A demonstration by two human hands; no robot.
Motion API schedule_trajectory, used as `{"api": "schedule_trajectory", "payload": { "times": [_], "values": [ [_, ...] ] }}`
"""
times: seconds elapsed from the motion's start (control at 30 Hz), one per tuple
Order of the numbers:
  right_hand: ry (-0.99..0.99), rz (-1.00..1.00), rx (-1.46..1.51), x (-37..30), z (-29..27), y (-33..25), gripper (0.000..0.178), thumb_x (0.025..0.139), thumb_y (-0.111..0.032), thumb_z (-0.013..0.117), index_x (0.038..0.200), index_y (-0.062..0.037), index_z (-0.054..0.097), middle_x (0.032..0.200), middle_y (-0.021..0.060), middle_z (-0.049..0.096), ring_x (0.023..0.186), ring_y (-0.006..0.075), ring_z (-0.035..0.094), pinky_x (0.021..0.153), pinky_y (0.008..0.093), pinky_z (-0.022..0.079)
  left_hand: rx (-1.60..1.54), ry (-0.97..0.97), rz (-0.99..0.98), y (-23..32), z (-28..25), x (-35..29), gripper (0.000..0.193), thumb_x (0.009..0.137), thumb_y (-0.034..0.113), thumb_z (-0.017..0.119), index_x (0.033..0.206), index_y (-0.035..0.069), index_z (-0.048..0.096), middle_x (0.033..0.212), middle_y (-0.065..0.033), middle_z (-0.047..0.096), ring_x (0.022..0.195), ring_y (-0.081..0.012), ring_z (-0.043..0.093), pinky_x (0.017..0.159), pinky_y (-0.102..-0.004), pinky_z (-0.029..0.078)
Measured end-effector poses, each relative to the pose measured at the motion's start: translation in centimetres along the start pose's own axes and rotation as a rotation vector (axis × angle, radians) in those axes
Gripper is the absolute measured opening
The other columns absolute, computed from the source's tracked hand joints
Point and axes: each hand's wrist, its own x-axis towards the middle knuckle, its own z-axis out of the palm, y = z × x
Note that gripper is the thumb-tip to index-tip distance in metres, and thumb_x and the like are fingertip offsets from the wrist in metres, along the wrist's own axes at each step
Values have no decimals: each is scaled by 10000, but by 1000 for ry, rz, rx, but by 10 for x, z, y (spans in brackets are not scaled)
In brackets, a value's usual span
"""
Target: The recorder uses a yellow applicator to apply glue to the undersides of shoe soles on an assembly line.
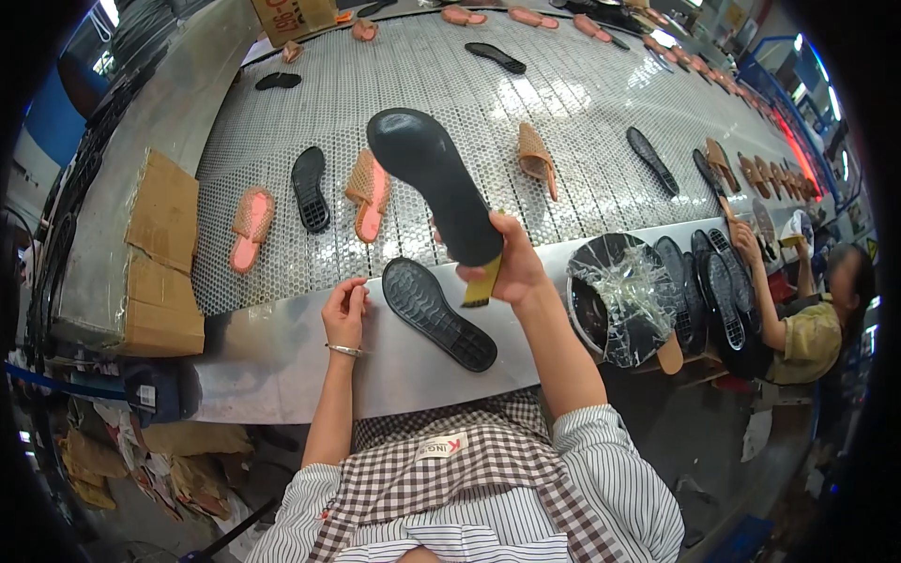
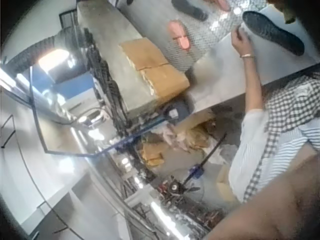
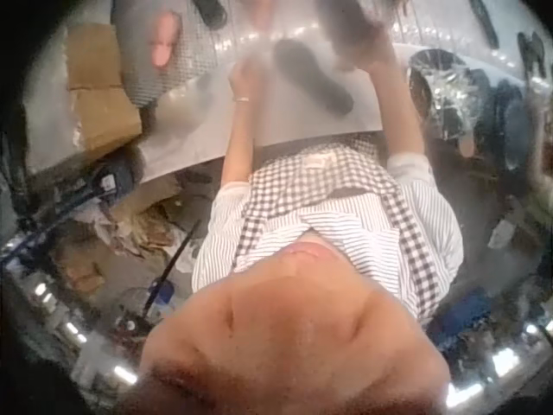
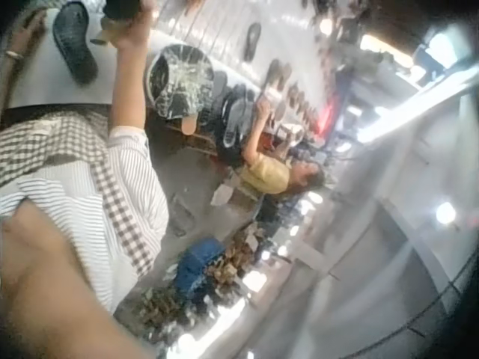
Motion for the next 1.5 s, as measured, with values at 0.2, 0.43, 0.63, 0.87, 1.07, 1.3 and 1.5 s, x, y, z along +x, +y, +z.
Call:
{"api": "schedule_trajectory", "payload": {
  "times": [0.2, 0.43, 0.63, 0.87, 1.07, 1.3, 1.5],
  "values": [
    [-190, 187, 273, -24, 1, 48, 783, 764, -475, 700, 1327, 12, 460, 1192, 181, 544, 840, 183, 541, 515, 217, 453, -331, -125, -18, 110, 33, -8, 288, 983, 119, 532, 1240, -10, 557, 1018, -51, 651, 845, -98, 613, 652, -224, 462],
    [-154, 322, 249, -19, 8, 85, 795, 776, -548, 656, 1313, 9, 473, 1134, 165, 556, 759, 158, 486, 505, 209, 433, -456, -15, 29, 117, 21, -17, 188, 964, 152, 585, 1096, 23, 555, 942, -29, 647, 791, -97, 622, 644, -229, 485],
    [-11, 298, 77, -32, -1, 82, 715, 825, -513, 628, 1293, 14, 506, 1058, 136, 617, 767, 143, 583, 540, 206, 483, -624, 89, -193, 117, 37, -24, 138, 951, 126, 582, 1076, 72, 560, 902, -13, 618, 859, -124, 607, 708, -311, 529],
    [177, -314, -1971, -77, -15, 60, 788, 796, -545, 703, 1322, 4, 498, 1037, 157, 587, 950, 253, 577, 767, 357, 537, -1177, -43, -323, 66, -42, -34, 574, 934, 522, 506, 1265, 53, 532, 963, -70, 543, 747, -169, 468, 645, -300, 437],
    [264, 33, -2263, -124, -52, 72, 790, 706, -498, 767, 1214, 40, 491, 1090, 144, 545, 1031, 309, 533, 791, 367, 542, -1182, -42, -524, 49, -99, -55, 796, 832, 642, 607, 1252, -26, 494, 1076, -181, 557, 816, -234, 478, 620, -301, 473],
    [415, -44, -1977, -126, -42, 76, 694, 707, -450, 741, 1191, 13, 558, 1066, 158, 560, 1027, 323, 566, 818, 426, 514, -1049, 26, -531, 8, -145, -67, 690, 926, 560, 527, 1259, -42, 468, 1169, -177, 587, 1024, -265, 603, 869, -383, 534],
    [660, -232, -1779, -125, -41, 64, 648, 701, -457, 749, 1120, 17, 606, 1018, 171, 579, 978, 335, 593, 818, 428, 495, -1011, -5, -439, 2, -154, -71, 786, 929, 618, 450, 1393, -12, 373, 1343, -231, 510, 1207, -318, 547, 998, -452, 480]
  ]
}}
